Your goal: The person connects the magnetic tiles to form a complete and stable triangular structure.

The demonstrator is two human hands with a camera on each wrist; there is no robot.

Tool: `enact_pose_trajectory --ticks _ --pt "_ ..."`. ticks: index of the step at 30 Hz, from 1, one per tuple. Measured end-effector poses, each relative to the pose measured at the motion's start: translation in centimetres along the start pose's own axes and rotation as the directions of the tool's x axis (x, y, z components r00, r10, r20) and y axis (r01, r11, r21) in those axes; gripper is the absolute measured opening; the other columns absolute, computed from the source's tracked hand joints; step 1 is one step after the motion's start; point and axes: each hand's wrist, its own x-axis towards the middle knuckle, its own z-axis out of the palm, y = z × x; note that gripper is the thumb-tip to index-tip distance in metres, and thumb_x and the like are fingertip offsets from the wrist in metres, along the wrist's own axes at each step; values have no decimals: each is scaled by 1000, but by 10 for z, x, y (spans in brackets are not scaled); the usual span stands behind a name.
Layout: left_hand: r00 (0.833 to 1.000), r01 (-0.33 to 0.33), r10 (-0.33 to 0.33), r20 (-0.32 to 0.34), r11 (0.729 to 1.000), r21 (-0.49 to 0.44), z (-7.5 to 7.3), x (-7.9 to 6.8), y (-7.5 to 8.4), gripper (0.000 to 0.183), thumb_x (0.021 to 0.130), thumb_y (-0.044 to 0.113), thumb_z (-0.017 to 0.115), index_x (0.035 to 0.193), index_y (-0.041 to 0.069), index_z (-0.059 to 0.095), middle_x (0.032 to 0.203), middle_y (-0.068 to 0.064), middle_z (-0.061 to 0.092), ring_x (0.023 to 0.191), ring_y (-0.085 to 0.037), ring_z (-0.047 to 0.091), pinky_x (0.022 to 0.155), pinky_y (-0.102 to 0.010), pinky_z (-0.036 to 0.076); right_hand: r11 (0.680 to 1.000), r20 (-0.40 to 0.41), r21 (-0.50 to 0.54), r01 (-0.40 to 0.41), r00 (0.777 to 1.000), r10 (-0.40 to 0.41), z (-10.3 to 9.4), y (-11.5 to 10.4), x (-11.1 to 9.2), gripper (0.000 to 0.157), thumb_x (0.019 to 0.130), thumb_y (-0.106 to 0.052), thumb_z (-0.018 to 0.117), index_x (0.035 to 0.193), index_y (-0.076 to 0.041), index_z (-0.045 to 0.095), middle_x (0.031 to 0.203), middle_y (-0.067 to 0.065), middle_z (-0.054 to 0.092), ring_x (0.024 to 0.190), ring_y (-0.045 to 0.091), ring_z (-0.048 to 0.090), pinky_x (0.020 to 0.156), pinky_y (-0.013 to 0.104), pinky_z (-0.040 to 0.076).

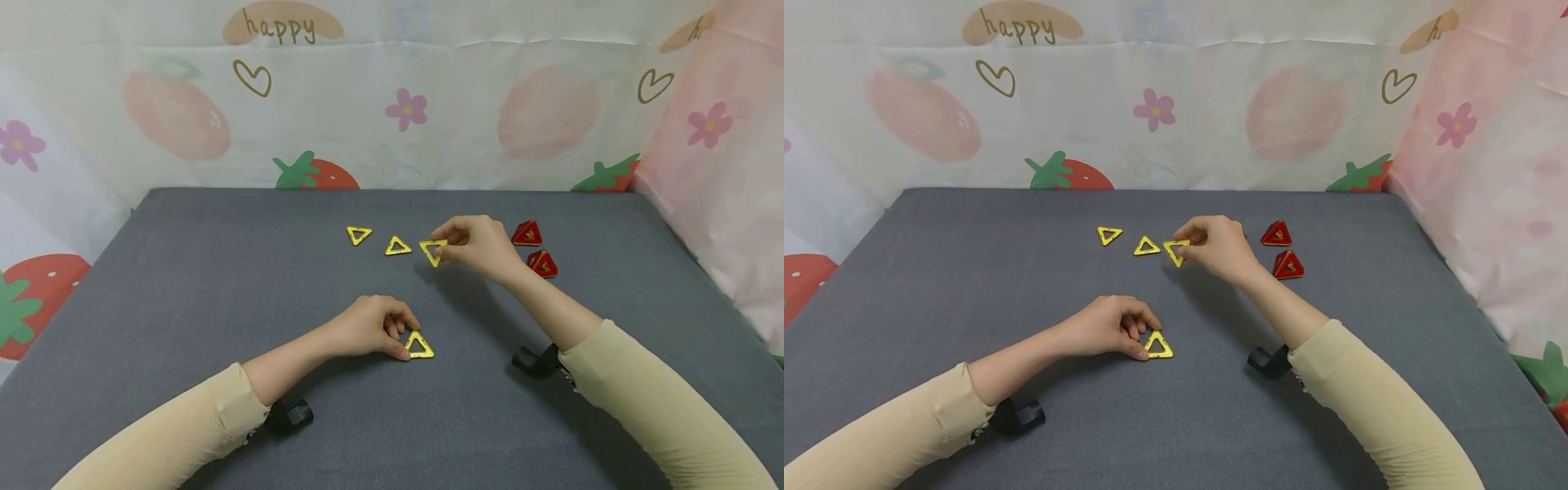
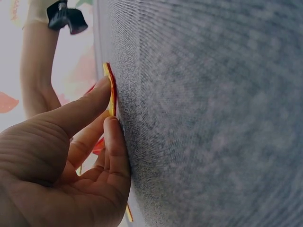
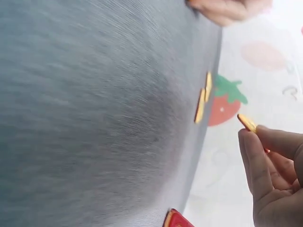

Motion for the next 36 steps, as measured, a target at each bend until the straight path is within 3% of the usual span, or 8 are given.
enact_pose_trajectory --ticks 6,15,26,36 --pt "1000 2 -2 -3 1000 9 1 0 0 36 76 16 86 109 12 73 91 -2 66 72 -1 59 69 -18 49 999 119 47 -13 993 8 9 3 -22 20 88 -15 74 108 -11 73 96 10 74 79 14 73 71 30 60" --pt "1000 -8 9 -11 1000 22 1 1 1 35 75 16 86 107 13 73 90 -2 66 73 -1 59 69 -18 50 996 267 60 -68 962 49 18 2 -49 17 87 -12 74 105 -10 74 88 6 75 73 11 71 68 29 60" --pt "1000 -16 17 -22 998 52 1 1 1 34 74 17 87 105 13 73 90 -2 67 73 0 59 67 -17 50 993 304 50 -111 948 91 22 4 -61 15 86 -11 75 101 -8 74 84 6 74 67 11 70 64 29 60" --pt "1000 -12 14 -28 999 50 1 0 1 34 74 16 87 105 12 74 91 -2 68 73 -1 58 66 -17 49 993 323 73 -92 944 63 25 5 -63 14 87 -10 74 101 -7 73 83 7 73 67 11 70 63 29 60"
